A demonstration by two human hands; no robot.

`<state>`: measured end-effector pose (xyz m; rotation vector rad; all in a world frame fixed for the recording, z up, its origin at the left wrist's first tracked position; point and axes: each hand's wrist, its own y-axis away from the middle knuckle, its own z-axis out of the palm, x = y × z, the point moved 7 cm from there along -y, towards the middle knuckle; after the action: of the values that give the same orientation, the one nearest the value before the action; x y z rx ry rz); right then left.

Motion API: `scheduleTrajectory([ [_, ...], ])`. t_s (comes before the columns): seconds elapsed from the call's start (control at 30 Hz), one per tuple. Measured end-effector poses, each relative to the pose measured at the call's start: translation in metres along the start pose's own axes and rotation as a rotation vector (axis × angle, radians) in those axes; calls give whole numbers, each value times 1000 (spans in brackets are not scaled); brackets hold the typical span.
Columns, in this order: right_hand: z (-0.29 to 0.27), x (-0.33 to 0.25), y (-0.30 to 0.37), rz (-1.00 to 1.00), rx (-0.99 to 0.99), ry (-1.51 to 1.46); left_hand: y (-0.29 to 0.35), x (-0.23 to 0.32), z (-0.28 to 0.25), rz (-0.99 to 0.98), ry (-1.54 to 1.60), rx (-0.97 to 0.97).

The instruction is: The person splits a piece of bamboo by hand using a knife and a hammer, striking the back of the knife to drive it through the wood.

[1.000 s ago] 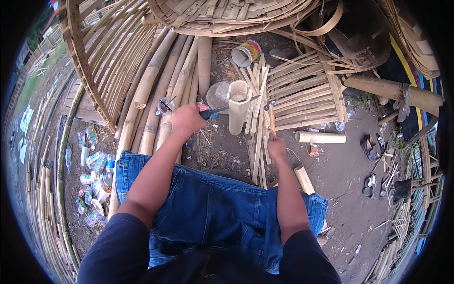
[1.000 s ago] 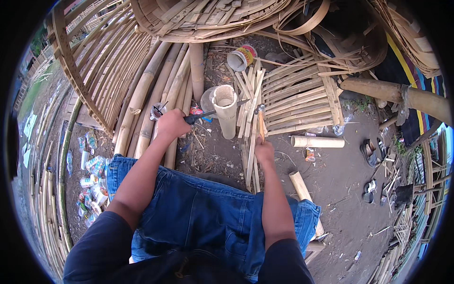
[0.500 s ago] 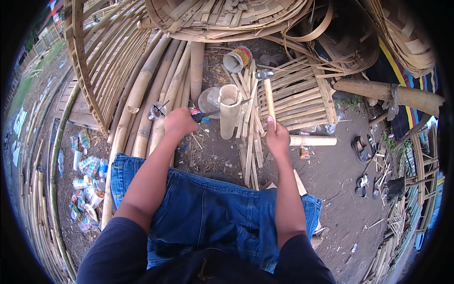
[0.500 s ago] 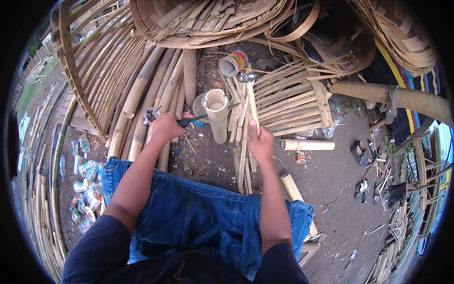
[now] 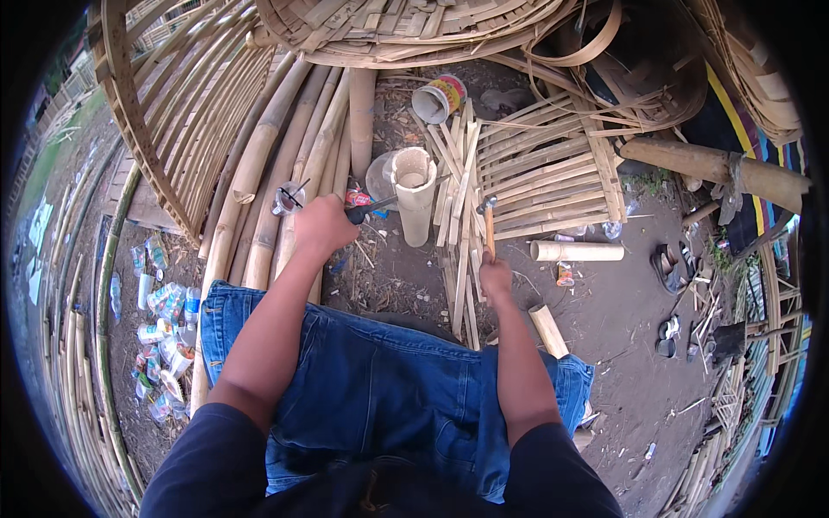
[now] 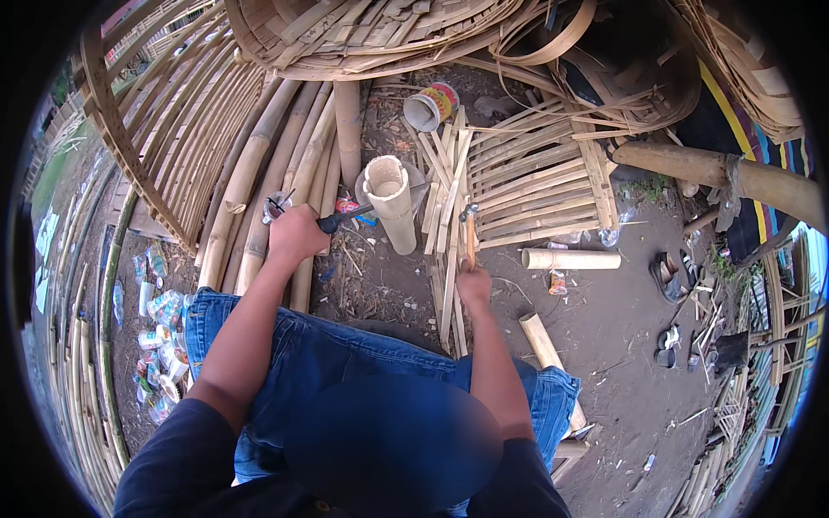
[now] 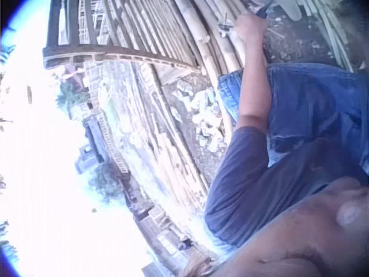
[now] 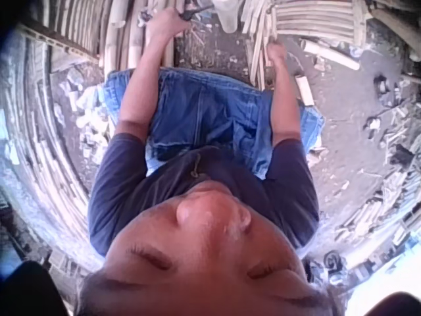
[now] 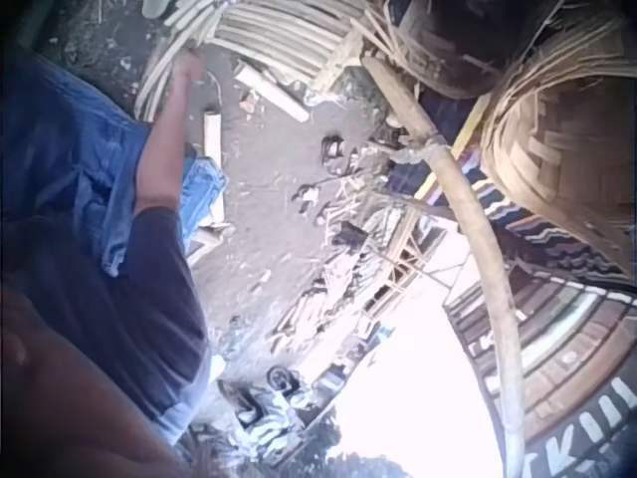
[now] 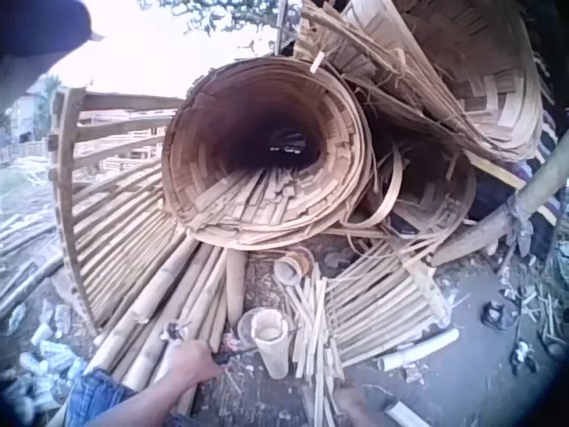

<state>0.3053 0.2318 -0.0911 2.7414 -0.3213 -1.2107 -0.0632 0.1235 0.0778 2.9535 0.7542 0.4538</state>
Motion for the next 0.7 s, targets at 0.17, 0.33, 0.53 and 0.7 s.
scheduleTrajectory([
  [0.17,-25,-70,31,42,-203,-120,-5,-14,5,59,-59,49],
  [0.33,-42,-90,50,106,-308,-329,-23,-22,-2,245,-123,178],
  [0.53,-54,-100,55,155,-343,-392,-40,-31,-6,292,-177,115],
  [0.7,-47,-95,51,221,-387,-466,-50,-43,-5,270,-129,114],
])
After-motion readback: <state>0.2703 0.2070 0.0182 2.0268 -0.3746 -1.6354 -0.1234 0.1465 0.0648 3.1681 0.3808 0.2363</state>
